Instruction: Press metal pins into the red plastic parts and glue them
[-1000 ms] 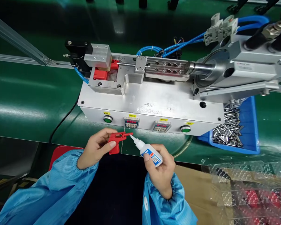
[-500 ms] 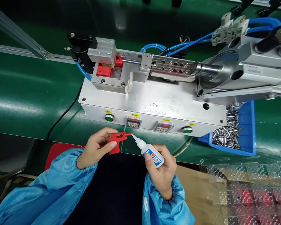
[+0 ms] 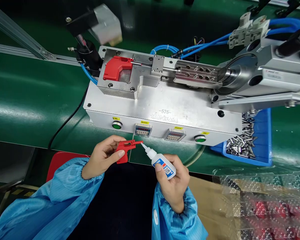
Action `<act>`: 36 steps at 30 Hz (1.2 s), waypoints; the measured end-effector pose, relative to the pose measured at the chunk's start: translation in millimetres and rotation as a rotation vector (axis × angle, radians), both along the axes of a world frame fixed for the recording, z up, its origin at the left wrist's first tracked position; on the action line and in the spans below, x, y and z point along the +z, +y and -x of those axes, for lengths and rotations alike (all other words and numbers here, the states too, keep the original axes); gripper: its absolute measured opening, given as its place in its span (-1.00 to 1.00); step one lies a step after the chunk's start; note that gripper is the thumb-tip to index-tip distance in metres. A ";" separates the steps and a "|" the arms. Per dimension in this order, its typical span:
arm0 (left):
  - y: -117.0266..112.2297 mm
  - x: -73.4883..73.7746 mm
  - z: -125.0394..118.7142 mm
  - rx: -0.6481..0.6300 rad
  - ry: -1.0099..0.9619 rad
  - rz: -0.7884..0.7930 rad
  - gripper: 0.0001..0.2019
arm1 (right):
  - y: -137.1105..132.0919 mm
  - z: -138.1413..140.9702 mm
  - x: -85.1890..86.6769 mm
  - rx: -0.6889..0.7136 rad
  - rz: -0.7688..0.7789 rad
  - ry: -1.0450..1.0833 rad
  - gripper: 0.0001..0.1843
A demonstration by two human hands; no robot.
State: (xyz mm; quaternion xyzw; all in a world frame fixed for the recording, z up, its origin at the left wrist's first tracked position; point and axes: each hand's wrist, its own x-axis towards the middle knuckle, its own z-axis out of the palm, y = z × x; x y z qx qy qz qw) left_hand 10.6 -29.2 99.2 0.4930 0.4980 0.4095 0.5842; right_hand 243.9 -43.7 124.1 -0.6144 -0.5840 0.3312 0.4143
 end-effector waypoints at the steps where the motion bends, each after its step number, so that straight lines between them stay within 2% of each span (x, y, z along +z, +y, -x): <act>1: -0.1 -0.3 0.0 -0.001 -0.003 -0.005 -0.71 | -0.2 -0.1 -0.3 0.000 -0.001 0.002 -0.75; 12: -1.5 -0.1 -0.7 -0.008 -0.026 0.006 -0.72 | 0.3 0.5 0.4 0.035 -0.049 0.015 -0.88; 22: -2.0 -1.8 0.0 -0.013 -0.026 -0.002 -0.77 | -2.5 0.9 1.2 0.009 -0.009 -0.016 -0.80; 28: -2.1 -2.4 -0.4 -0.016 -0.035 0.014 -0.78 | -1.7 0.9 0.9 0.021 -0.034 0.004 -0.87; 36: -2.9 -3.1 -0.1 -0.015 -0.053 0.011 -0.81 | -2.2 0.6 1.8 0.008 -0.003 -0.037 -0.81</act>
